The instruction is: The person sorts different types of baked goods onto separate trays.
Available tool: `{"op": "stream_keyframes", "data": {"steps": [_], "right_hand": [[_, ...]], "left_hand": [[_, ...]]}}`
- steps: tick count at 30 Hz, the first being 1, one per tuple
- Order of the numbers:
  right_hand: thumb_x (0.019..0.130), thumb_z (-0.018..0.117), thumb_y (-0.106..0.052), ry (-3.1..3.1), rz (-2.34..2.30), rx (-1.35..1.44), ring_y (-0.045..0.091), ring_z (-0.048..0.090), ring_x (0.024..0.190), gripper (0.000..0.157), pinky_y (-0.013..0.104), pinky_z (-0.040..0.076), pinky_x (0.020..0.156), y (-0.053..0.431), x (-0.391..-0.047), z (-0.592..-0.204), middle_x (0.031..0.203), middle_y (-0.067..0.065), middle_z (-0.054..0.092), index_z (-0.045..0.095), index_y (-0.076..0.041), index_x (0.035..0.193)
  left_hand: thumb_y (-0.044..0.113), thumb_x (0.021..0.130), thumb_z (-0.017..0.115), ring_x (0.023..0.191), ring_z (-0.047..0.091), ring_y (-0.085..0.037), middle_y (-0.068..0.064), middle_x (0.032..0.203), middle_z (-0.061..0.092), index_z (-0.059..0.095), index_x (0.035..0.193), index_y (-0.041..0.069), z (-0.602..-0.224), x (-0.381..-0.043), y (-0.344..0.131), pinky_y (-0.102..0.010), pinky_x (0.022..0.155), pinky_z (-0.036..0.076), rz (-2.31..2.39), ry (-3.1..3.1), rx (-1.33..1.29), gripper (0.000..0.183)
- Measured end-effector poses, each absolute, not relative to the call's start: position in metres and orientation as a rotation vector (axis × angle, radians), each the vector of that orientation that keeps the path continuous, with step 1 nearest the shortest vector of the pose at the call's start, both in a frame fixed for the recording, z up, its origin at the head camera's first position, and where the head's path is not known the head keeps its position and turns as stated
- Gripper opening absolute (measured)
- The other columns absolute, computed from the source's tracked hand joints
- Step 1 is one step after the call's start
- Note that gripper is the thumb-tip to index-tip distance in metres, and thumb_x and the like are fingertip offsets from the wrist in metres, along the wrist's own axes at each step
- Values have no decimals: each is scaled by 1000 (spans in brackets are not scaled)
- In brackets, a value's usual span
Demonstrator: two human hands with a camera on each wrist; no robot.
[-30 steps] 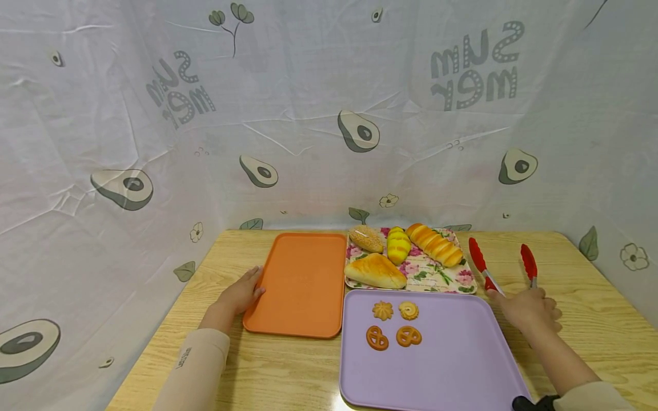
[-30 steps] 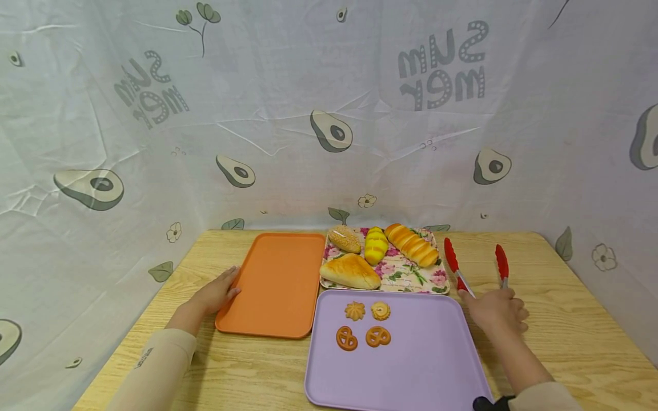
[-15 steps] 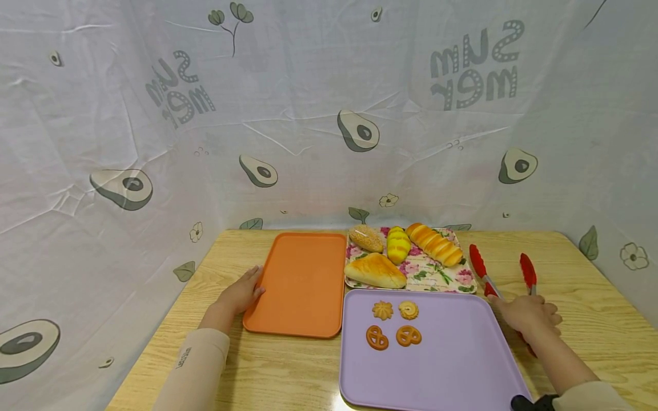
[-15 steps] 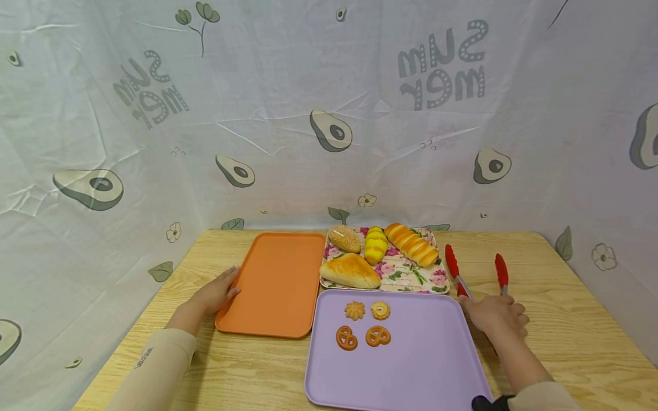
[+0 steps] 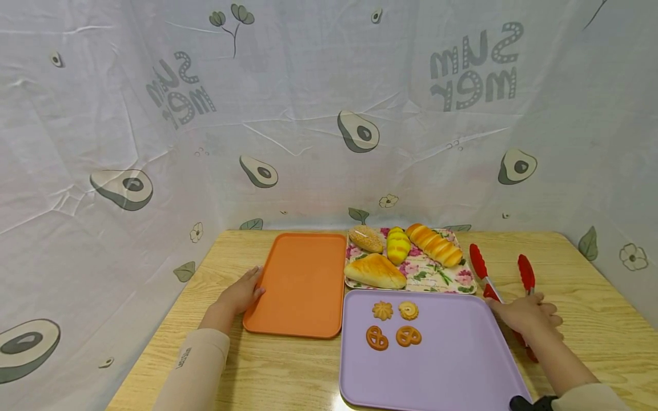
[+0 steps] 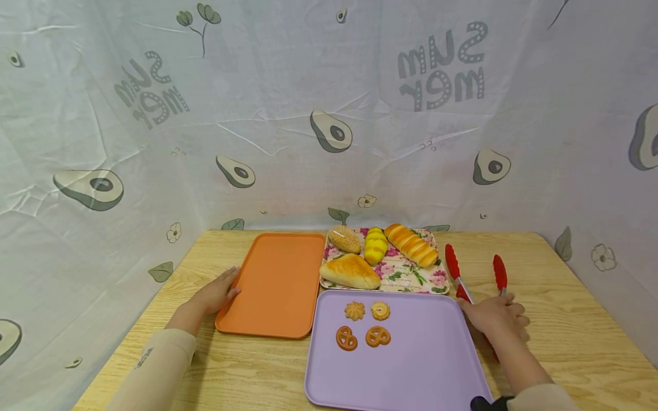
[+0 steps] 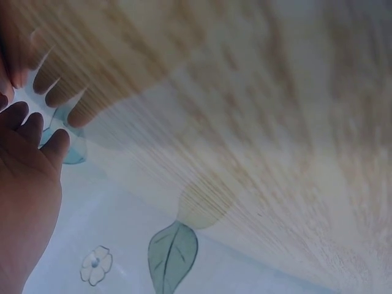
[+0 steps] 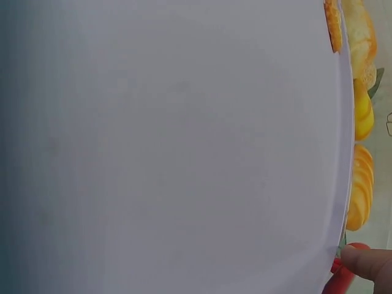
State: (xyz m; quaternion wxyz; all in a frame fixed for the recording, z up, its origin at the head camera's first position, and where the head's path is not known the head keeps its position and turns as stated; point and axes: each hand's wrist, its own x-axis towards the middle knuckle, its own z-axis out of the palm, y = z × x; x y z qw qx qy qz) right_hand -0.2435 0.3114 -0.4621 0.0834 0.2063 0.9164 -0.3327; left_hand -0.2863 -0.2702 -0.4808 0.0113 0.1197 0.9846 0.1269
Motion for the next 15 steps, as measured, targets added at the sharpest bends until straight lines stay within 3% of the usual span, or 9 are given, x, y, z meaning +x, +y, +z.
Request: {"op": "stream_keyframes", "data": {"steps": [6,10,15], "right_hand": [[83,55,-64,2710,-1047,620,70,-6,117,126,82,10,87,311,-244,-456,125,54,-10,-30,15,134],[82,51,-71,2702,-1034,601,70,-9,118,127,82,10,86,313,-245,-453,128,53,-14,-30,13,135],[79,47,-77,2724,-968,606,69,-3,117,129,81,18,81,315,-247,-446,128,53,-11,-27,12,137]], "left_hand": [[22,100,50,137,24,-42,-24,151,25,26,148,-5,-481,-287,-271,-55,106,28,374,3076,361,60],[25,100,50,137,24,-42,-26,150,26,27,147,-6,-482,-287,-272,-55,107,27,393,3089,386,61],[33,100,49,135,26,-45,-27,150,24,26,148,-4,-480,-285,-273,-57,105,29,393,3092,353,65]]}}
